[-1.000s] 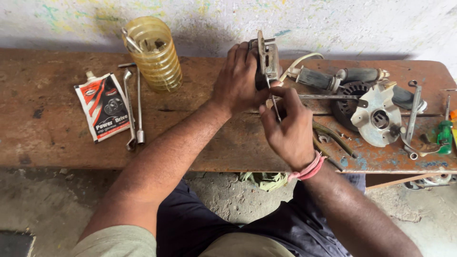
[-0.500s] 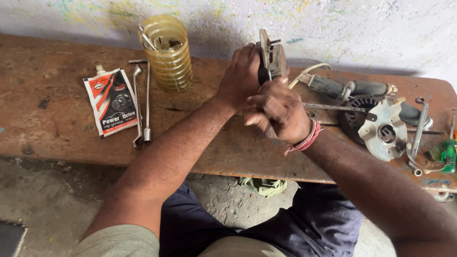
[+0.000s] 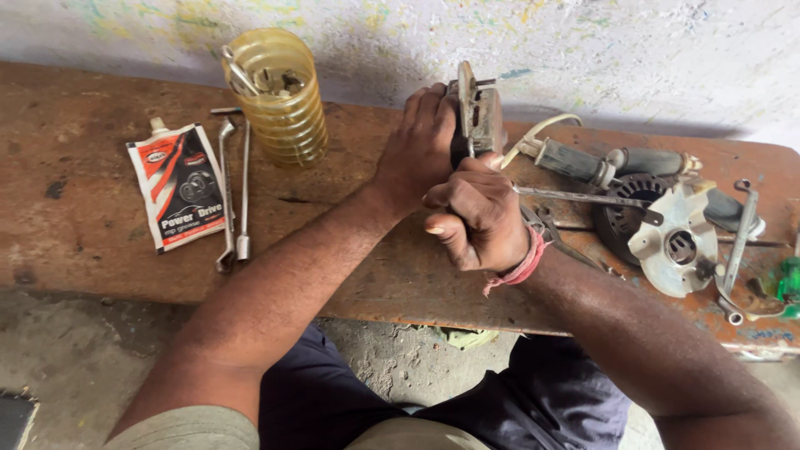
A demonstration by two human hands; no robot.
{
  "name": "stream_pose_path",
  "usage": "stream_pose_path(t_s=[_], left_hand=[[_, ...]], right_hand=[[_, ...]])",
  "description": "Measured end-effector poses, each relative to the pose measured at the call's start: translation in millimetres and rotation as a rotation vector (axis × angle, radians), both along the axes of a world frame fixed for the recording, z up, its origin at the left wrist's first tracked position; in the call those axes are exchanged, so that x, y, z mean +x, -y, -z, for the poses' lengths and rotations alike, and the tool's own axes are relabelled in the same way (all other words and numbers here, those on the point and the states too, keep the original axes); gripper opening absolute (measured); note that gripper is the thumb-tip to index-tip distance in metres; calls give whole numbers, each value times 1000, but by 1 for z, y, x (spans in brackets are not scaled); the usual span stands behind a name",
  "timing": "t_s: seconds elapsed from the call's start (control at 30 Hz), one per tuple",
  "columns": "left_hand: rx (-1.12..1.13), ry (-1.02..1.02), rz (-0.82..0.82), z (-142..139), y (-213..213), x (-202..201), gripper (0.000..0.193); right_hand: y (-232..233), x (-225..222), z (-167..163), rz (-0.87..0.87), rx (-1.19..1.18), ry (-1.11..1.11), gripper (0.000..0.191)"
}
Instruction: The person disassembles a small electric motor on a wooden workbench, using wrenches to remove bolts and a cloth to wipe the housing. They then apply lubricant to the motor shaft.
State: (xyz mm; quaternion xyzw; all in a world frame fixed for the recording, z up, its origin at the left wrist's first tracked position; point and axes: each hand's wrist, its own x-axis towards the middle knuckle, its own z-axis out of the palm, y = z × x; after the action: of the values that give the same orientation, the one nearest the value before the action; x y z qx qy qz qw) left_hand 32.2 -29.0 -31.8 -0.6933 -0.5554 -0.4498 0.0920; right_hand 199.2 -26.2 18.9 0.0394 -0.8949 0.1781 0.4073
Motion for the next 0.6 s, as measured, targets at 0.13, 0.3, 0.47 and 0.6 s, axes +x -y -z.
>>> stream_pose_path(t_s=[0.13,0.3,0.47,0.6], left_hand=[[23,-82,-10,1,-1,-4,76],[50,-73,-2,0,-2,-2,66],[-21,-233,10,3,3,3,65],[38,-157,-11,6,4,5,73]], right_hand=[[2,-2,3,9,-20,-13,26],[0,-10,4,38,-73,-56,31],[4,-1,-1,76,-190,-144,42],[11,15,-10,19,-376,-100,44]])
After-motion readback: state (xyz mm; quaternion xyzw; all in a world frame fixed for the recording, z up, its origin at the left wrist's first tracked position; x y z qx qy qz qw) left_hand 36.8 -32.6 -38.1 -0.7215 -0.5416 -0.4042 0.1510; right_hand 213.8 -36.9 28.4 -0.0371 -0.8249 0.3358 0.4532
